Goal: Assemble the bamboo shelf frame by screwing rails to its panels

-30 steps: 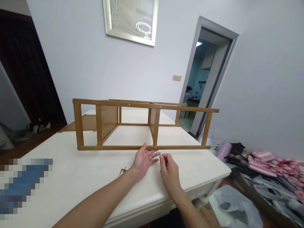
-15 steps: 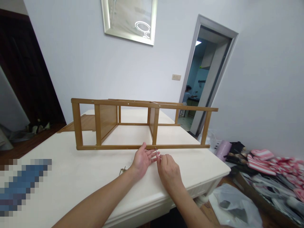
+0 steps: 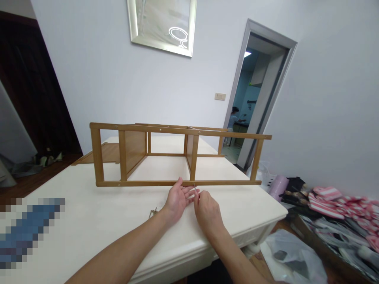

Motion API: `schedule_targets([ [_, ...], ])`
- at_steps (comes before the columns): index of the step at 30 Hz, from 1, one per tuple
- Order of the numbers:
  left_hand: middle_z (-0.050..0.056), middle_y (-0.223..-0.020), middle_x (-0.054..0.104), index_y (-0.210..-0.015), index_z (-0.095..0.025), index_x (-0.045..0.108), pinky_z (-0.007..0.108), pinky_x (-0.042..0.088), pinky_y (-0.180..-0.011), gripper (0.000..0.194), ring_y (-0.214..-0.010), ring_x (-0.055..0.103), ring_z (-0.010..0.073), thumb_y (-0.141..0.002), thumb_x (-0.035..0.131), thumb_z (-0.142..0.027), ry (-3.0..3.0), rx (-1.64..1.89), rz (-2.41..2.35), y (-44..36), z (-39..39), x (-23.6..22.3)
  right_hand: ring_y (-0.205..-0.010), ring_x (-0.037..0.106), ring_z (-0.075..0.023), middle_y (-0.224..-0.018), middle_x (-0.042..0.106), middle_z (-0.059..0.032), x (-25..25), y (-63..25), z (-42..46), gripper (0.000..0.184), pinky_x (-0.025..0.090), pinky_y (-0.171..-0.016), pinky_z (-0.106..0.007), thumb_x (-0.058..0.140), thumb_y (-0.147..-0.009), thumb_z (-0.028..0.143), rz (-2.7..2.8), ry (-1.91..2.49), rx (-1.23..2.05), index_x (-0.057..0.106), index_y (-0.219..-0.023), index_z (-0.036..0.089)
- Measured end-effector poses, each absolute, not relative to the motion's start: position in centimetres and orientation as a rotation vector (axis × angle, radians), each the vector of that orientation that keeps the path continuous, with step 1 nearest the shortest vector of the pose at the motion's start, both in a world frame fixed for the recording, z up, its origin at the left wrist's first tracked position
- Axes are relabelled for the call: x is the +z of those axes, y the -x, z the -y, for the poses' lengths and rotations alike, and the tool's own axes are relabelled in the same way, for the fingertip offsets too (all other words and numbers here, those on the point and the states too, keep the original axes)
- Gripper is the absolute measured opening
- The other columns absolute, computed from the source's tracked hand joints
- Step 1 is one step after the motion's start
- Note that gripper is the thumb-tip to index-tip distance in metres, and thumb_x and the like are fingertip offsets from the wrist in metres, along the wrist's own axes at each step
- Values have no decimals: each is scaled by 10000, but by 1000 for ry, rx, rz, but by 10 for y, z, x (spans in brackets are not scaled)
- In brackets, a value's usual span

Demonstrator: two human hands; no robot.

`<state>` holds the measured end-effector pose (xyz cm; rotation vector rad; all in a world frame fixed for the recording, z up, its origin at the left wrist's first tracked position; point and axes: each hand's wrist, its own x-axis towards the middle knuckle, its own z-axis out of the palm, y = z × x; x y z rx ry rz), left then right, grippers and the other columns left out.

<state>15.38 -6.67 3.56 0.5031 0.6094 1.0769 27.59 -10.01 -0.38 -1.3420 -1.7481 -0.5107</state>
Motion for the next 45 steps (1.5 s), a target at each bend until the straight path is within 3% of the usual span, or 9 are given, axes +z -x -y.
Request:
schedule_targets([
  [11,209,-1017,686,-1011,-77,604,262,555,-684,397,-889,694,218,-953,461,-442,-551,1063,-728,-157,59,29,-660,527,-168,-733,573,-48,3,-272,106,160,350,-545,-278,392,-967,173,1825,1339,-688,548,-931,178],
  [18,210,-983,709,-1035,-84,592,290,567,-790,303,-935,702,222,-950,511,-364,-536,1111,-704,-158,56,26,-610,473,-147,-657,517,-25,6,-275,102,253,292,-527,-282,406,-948,120,1900,1202,-701,484,-722,204],
  [28,229,-909,705,-1048,-35,553,293,589,-771,286,-867,721,227,-987,429,-285,-464,1113,-741,-157,50,25,-576,488,-138,-635,545,-24,6,-272,91,263,249,-514,-287,416,-950,140,2009,1213,-646,508,-711,201],
  [36,278,-1077,665,-1150,-28,507,294,596,-795,324,-936,714,239,-965,482,-293,-405,1066,-746,-150,41,27,-588,492,-141,-627,558,-27,17,-268,101,263,257,-526,-283,411,-923,160,2084,1190,-682,535,-696,206],
  [45,313,-1226,586,-1240,-20,453,311,589,-853,396,-1018,693,262,-963,484,-301,-448,1069,-745,-141,39,33,-611,463,-106,-687,542,-6,21,-288,132,240,299,-578,-250,505,-913,184,2239,1264,-411,577,-685,179],
])
